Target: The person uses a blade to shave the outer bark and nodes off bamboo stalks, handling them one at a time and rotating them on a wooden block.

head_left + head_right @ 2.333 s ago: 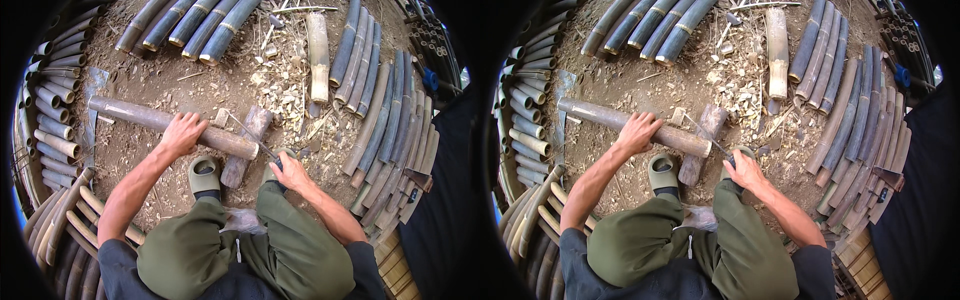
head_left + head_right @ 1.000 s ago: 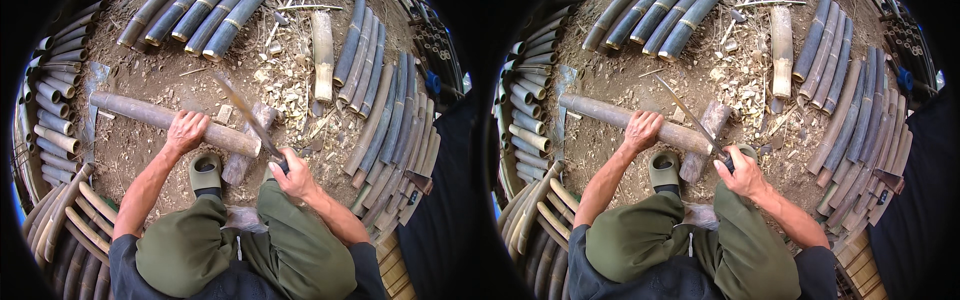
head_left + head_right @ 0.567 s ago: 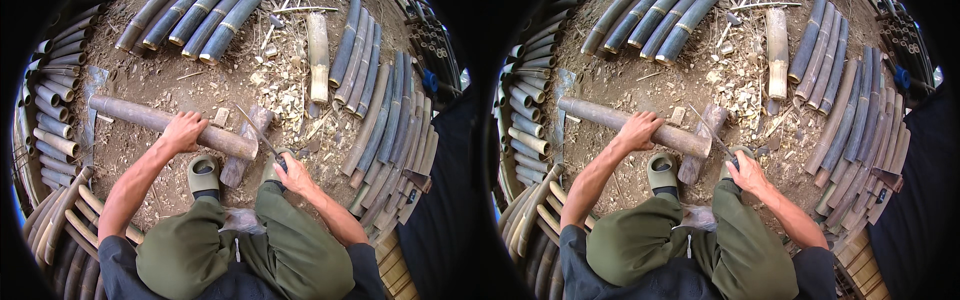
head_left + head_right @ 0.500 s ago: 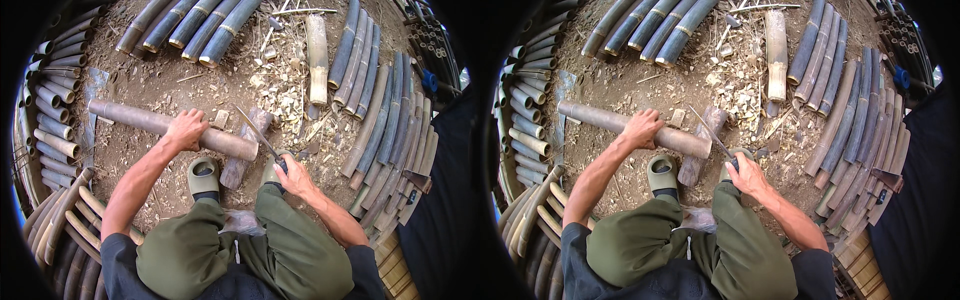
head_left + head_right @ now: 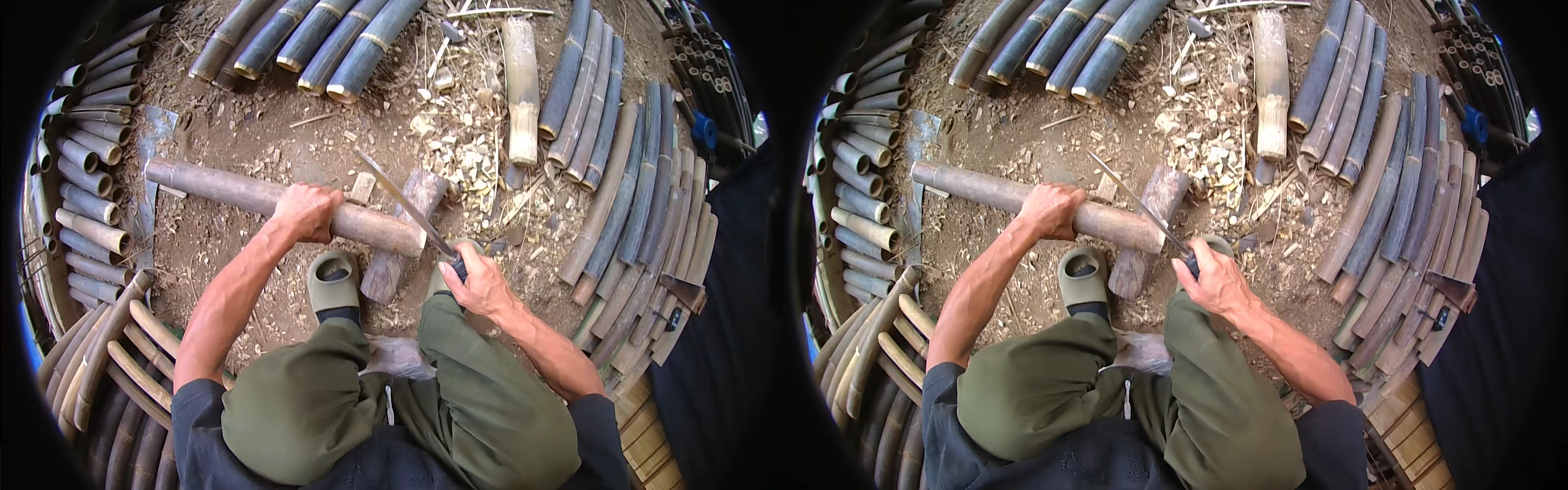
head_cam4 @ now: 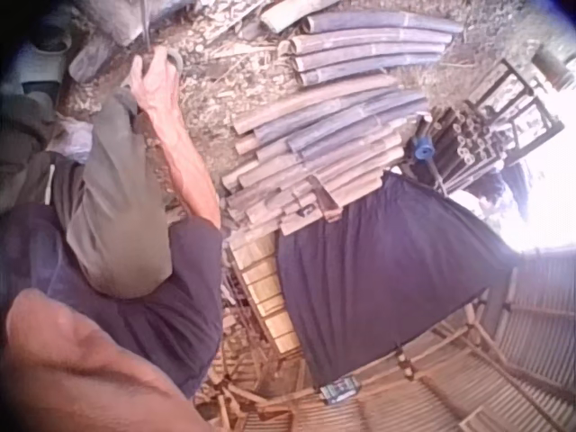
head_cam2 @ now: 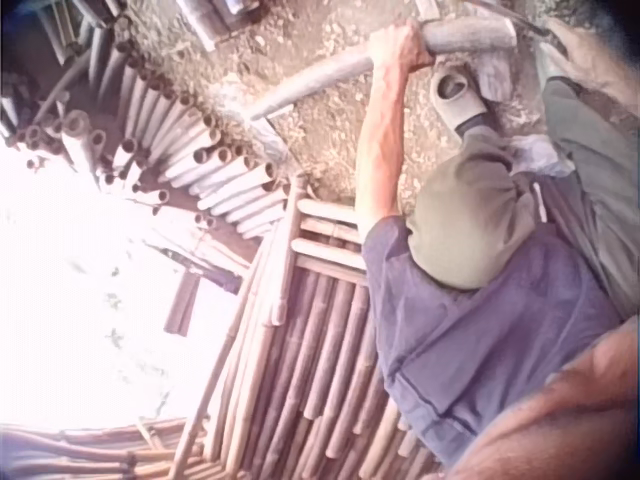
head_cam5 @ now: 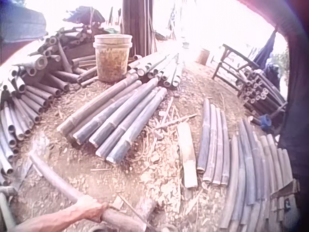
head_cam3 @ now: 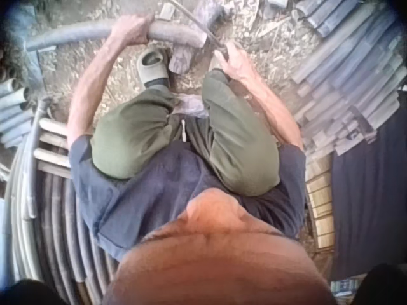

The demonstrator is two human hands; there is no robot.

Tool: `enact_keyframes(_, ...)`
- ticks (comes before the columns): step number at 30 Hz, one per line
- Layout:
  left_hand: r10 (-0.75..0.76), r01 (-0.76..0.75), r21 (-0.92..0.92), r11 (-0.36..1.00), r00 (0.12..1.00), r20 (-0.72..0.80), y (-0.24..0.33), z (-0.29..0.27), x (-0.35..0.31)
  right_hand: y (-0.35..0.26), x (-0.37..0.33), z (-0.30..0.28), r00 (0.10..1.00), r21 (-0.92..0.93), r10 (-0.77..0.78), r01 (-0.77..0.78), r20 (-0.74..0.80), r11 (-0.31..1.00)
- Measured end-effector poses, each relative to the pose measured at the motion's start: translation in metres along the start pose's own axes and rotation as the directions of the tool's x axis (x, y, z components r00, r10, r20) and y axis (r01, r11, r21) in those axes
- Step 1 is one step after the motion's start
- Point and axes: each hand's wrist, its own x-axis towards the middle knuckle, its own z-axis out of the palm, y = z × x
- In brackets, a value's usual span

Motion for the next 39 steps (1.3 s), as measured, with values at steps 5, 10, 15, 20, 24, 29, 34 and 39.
enact_keyframes(5, 0.105, -0.091, 0.069, 0.994, 0.964, -0.243, 0.001, 0.008, -0.007, -0.004, -0.001, 0.007, 0.826, -0.001, -0.397, 0.433, -0.401, 0.901)
enact_keyframes(10, 0.102, -0.045, 0.145, 0.988, 0.906, -0.41, -0.014, 0.023, 0.0, 0.048, 0.018, 0.008, 0.997, -0.145, 0.053, -0.044, 0.058, 0.988)
enact_keyframes(15, 0.173, -0.087, 0.169, 0.982, 0.776, -0.607, 0.0, 0.041, -0.016, -0.021, -0.002, -0.006, 0.929, 0.051, -0.251, 0.274, -0.271, 0.96)
enact_keyframes(20, 0.178, -0.058, 0.196, 0.979, 0.716, -0.675, 0.011, 0.038, -0.011, 0.043, 0.012, 0.015, 0.99, -0.26, 0.123, -0.102, 0.068, 0.96)
enact_keyframes(24, 0.18, -0.082, 0.181, 0.98, 0.749, -0.638, -0.004, 0.048, -0.023, 0.023, 0.005, 0.007, 0.992, -0.05, 0.106, -0.102, 0.067, 0.994)
enact_keyframes(29, -0.012, 0.121, 0.173, 0.978, 0.851, -0.525, -0.055, 0.019, -0.055, 0.05, -0.036, -0.029, 0.924, 0.298, 0.201, -0.102, -0.324, 0.949)
enact_keyframes(34, -0.282, 0.365, 0.129, 0.922, 0.863, -0.42, -0.176, 0.018, -0.123, 0.089, -0.093, -0.039, 0.82, 0.418, 0.341, -0.138, -0.459, 0.898)
enact_keyframes(39, -0.257, 0.24, -0.16, 0.957, 0.962, -0.091, -0.089, -0.097, -0.139, 0.11, -0.163, -0.027, 0.716, 0.536, 0.457, -0.137, -0.528, 0.833)
